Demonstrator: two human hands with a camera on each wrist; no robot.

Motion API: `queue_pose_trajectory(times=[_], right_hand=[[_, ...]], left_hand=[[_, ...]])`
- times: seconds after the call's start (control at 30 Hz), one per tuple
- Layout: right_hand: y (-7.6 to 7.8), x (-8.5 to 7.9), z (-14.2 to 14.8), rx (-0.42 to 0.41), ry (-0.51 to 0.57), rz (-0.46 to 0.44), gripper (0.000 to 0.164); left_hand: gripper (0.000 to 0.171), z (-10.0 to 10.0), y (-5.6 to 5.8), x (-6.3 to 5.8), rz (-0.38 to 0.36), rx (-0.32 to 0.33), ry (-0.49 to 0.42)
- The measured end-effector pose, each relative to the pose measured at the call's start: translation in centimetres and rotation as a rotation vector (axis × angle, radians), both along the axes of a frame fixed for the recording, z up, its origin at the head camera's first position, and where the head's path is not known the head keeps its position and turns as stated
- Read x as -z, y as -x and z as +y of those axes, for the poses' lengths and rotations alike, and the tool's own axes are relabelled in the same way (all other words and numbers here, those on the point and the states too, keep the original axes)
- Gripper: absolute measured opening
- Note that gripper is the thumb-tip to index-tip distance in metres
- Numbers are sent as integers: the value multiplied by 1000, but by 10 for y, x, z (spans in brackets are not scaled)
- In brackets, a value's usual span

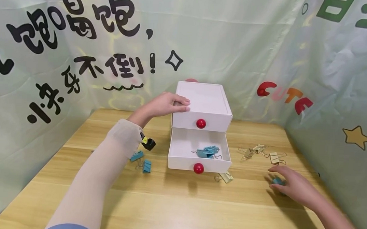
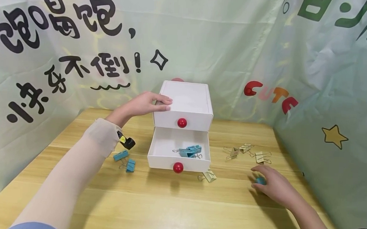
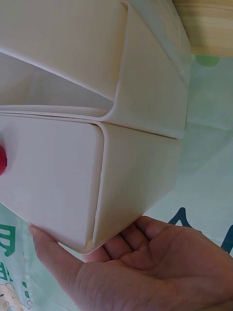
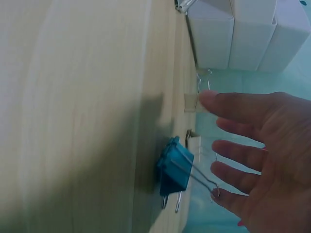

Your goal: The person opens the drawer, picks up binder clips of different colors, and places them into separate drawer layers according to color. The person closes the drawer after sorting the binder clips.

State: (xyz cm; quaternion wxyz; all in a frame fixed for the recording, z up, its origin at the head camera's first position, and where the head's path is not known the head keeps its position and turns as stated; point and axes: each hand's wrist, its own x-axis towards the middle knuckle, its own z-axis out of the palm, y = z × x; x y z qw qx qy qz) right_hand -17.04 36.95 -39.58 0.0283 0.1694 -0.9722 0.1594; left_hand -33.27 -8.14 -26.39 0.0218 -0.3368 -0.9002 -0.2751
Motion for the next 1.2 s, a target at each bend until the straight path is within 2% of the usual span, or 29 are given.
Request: queue_pose_trajectory(times=[0.13,0.43,0.77,0.93,1.2], right_hand=[[-2,2,7,-4,-36,-10,57],[-5,7,8,21,-102,-133,55],[-5,8,5,3,-100,-82,41],[-6,7,9,7,-81,-141,48],[-9,5,13,20,-42,-285,71]], left_hand=[[55,1,0,-1,-2,1,4],[56,1,1,-1,-2,5,15],[55,1,-1,-2,-13,-8,3],[55,0,-1,-2,-2,-9,5],[55,0,0,-1,4,-7,5]])
